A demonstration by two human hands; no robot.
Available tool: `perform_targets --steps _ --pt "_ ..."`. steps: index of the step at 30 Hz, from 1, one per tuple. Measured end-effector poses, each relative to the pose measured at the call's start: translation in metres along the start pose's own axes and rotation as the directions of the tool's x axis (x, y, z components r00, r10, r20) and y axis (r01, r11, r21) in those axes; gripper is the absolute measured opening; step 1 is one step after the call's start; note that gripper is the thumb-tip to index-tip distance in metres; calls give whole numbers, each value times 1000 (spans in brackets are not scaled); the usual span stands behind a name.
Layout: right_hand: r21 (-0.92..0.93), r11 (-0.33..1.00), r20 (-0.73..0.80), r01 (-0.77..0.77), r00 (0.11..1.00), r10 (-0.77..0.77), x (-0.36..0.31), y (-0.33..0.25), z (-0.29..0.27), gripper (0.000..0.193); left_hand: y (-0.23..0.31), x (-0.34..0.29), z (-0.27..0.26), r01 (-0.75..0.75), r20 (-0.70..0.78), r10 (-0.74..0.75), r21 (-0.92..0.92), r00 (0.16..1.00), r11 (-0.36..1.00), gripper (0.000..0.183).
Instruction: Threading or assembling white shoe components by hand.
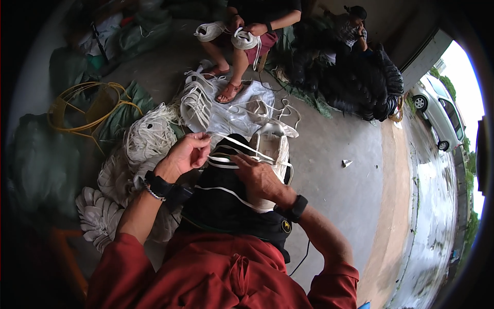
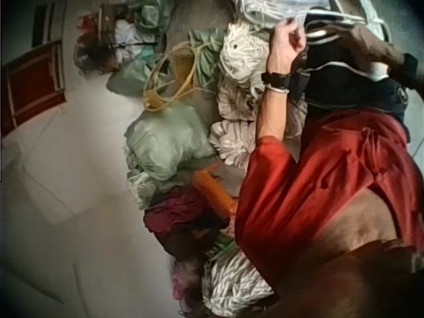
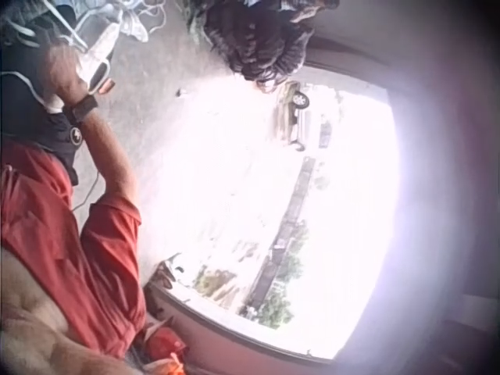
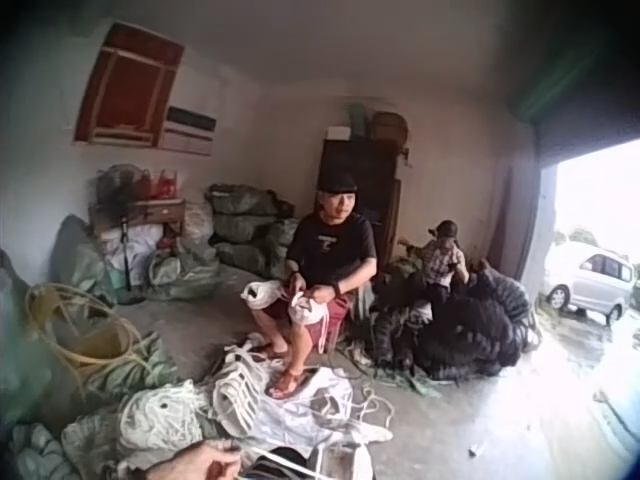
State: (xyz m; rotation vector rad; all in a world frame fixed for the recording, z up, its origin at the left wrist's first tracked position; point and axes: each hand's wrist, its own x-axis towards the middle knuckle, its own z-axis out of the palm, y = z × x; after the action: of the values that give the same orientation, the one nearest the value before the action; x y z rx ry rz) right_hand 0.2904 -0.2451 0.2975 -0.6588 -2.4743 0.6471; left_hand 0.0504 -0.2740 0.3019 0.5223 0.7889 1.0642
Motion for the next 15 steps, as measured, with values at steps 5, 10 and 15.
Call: perform_targets --steps 5,10,15 --pt "416 905 -165 -92 971 174 -11 59 -64 14 -7 8 1 -90 -51 91 21 995 996 8" --pt "860 504 -474 80 493 730 -86 130 -201 14 -33 29 -14 -173 0 187 -384 982 907 15" --pt "929 370 -314 -14 501 807 -100 129 -181 12 -40 30 -101 -347 -137 323 -497 936 795 13"
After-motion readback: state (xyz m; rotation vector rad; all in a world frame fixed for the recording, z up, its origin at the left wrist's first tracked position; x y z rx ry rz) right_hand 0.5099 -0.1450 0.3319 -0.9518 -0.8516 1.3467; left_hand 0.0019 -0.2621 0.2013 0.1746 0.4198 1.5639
